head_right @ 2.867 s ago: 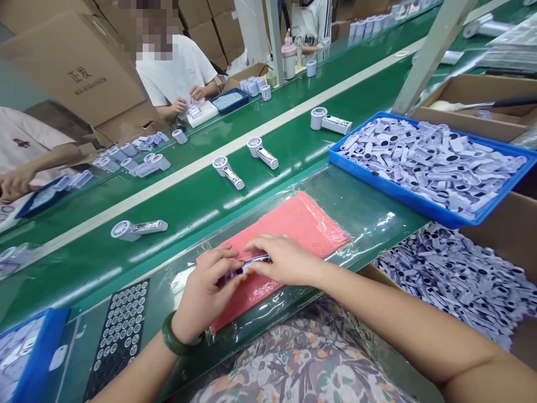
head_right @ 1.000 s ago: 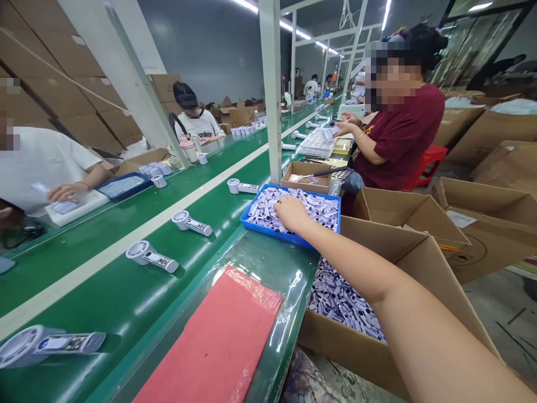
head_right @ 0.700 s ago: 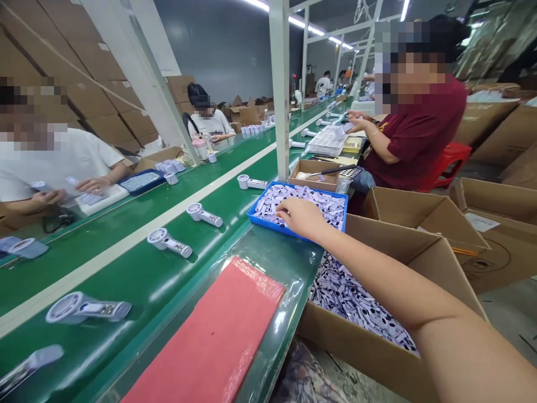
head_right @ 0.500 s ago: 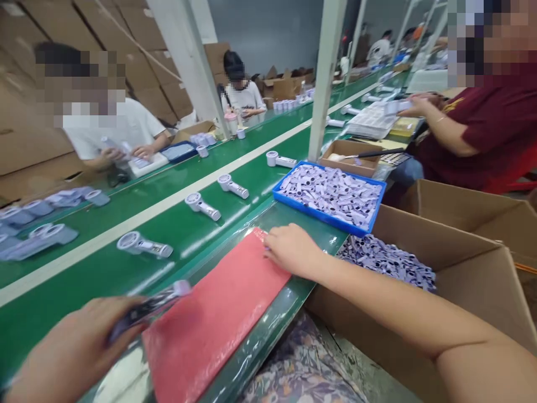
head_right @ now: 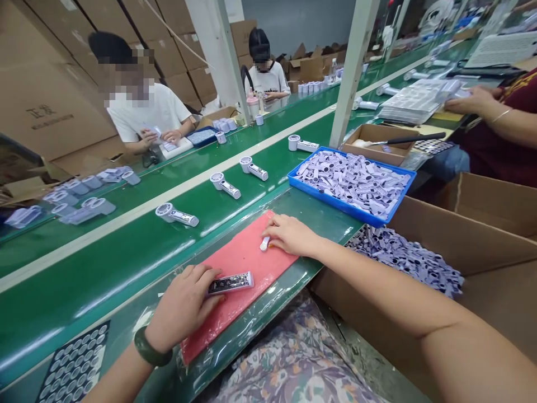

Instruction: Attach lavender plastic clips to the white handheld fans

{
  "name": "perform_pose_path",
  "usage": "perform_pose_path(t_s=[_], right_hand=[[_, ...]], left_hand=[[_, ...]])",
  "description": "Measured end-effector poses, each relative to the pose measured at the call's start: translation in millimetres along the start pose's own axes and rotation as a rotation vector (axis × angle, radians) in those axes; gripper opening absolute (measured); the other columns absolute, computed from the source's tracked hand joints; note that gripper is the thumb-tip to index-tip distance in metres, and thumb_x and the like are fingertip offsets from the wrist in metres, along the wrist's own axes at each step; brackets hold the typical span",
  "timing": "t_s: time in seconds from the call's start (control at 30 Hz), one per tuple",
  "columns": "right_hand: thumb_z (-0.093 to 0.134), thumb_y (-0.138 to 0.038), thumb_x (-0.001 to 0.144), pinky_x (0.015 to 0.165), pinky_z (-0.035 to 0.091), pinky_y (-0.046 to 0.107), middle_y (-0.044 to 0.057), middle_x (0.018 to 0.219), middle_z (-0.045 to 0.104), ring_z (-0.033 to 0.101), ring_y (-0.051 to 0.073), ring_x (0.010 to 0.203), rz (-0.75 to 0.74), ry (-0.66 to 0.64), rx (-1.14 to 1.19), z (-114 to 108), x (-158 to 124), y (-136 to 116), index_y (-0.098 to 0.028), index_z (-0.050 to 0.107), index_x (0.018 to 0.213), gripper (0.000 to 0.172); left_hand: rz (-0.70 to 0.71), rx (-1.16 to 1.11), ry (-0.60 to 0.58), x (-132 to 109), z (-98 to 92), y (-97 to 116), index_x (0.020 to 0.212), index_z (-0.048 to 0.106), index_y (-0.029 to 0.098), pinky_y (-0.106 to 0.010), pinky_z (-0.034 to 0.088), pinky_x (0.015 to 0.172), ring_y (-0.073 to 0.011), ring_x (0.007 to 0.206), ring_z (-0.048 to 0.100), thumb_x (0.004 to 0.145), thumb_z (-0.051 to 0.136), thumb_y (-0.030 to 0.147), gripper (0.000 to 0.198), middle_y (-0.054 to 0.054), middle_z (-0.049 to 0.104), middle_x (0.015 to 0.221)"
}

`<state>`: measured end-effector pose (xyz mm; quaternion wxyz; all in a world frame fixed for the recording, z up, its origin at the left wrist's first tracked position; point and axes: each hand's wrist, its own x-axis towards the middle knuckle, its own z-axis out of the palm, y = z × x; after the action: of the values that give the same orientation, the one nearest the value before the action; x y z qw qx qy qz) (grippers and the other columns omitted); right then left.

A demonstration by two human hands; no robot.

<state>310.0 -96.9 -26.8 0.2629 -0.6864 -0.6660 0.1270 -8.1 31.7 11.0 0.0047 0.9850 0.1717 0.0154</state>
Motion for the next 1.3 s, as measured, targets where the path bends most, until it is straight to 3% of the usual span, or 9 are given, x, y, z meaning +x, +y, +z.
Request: perform_pose_path(t_s=[0.07, 0.2, 0.33, 0.43, 0.57, 0.87, 1.03, 1.17, 1.3], right_hand=[[0.068, -0.021, 0.099, 0.095, 0.049, 0.039, 0.009, 0.117, 0.072, 0.066, 0.024, 0.109, 0.007, 0.020, 0.017, 6.4, 3.3, -9.1, -0.021, 0.077, 0.109, 0.014], [0.062, -0.028, 0.104, 0.080, 0.047, 0.032, 0.004, 0.104, 0.075, 0.068, 0.019, 0.092, -0.013, 0.057, 0.105, 16.2, 0.8, -53.7, -0.021, 0.074, 0.110, 0.015], [0.065, -0.032, 0.101, 0.078, 0.044, 0.037, 0.006, 0.095, 0.072, 0.066, 0.023, 0.086, -0.098, 0.022, 0.022, 34.2, -3.3, -106.0, -0.019, 0.073, 0.103, 0.016], [0.063, -0.027, 0.099, 0.077, 0.043, 0.040, 0.009, 0.092, 0.070, 0.067, 0.027, 0.087, -0.146, 0.001, -0.059, 54.5, -4.3, -124.1, -0.017, 0.072, 0.098, 0.014], [0.057, -0.031, 0.103, 0.076, 0.045, 0.042, 0.008, 0.089, 0.067, 0.065, 0.027, 0.084, -0.140, 0.038, 0.029, 70.8, -6.6, -118.3, -0.021, 0.072, 0.097, 0.019], [0.055, -0.047, 0.101, 0.098, 0.053, 0.047, 0.007, 0.110, 0.067, 0.065, 0.025, 0.106, 0.115, -0.136, 0.637, 85.7, -12.7, -99.6, -0.025, 0.065, 0.102, 0.025], [0.059, -0.047, 0.099, 0.115, 0.045, 0.057, 0.009, 0.140, 0.063, 0.056, 0.031, 0.134, 0.103, -0.215, 0.501, 87.2, -33.1, -105.8, -0.029, 0.062, 0.136, 0.041], [0.049, -0.036, 0.104, 0.108, 0.047, 0.058, 0.011, 0.130, 0.067, 0.060, 0.031, 0.123, 0.014, -0.150, 0.394, 90.6, -38.5, -112.5, -0.026, 0.065, 0.132, 0.034], [0.049, -0.032, 0.104, 0.104, 0.048, 0.056, 0.012, 0.125, 0.068, 0.061, 0.031, 0.118, -0.019, -0.134, 0.390, 91.2, -33.2, -112.4, -0.024, 0.067, 0.125, 0.029]], left_hand=[[0.015, -0.057, 0.071, -3.8, 0.3, -0.8, 0.122, 0.065, 0.018, -0.048, 0.050, 0.095, -0.0312, 0.113, 0.060, 0.093, 0.072, 0.028, 0.031, -0.012, 0.066, 0.127], [0.016, -0.206, 0.171, -13.6, 1.6, -0.7, 0.119, 0.064, 0.020, -0.047, 0.050, 0.100, -0.0295, 0.118, 0.060, 0.094, 0.073, 0.031, 0.029, -0.011, 0.064, 0.129], [0.003, -0.366, 0.218, -18.4, 4.6, 1.7, 0.124, 0.063, 0.020, -0.043, 0.050, 0.100, -0.0259, 0.115, 0.060, 0.095, 0.073, 0.031, 0.033, -0.010, 0.066, 0.126], [0.006, -0.477, 0.240, -19.1, 7.4, 4.8, 0.125, 0.065, 0.020, -0.043, 0.050, 0.101, -0.0253, 0.114, 0.061, 0.096, 0.072, 0.034, 0.033, -0.010, 0.068, 0.123], [0.000, -0.558, 0.271, -18.7, 13.9, 6.5, 0.115, 0.071, 0.020, -0.041, 0.050, 0.098, -0.0226, 0.109, 0.062, 0.098, 0.066, 0.025, 0.018, -0.009, 0.070, 0.115], [-0.040, -0.562, 0.346, -26.4, 24.4, 15.8, 0.107, 0.074, 0.020, -0.040, 0.053, 0.095, -0.0221, 0.108, 0.063, 0.094, 0.071, 0.017, 0.014, -0.007, 0.069, 0.110], [-0.042, -0.425, 0.280, -45.0, 18.1, 31.5, 0.113, 0.072, 0.022, -0.055, 0.049, 0.112, -0.0326, 0.130, 0.059, 0.096, 0.071, 0.030, 0.019, -0.011, 0.069, 0.129], [-0.078, -0.428, 0.237, -45.3, 14.3, 43.0, 0.115, 0.070, 0.018, -0.050, 0.048, 0.115, -0.0265, 0.113, 0.063, 0.100, 0.061, 0.021, 0.018, -0.010, 0.073, 0.115], [-0.114, -0.441, 0.199, -37.3, 10.0, 43.0, 0.108, 0.073, 0.018, -0.045, 0.053, 0.103, -0.0262, 0.109, 0.063, 0.100, 0.062, 0.021, 0.014, -0.009, 0.075, 0.110]])
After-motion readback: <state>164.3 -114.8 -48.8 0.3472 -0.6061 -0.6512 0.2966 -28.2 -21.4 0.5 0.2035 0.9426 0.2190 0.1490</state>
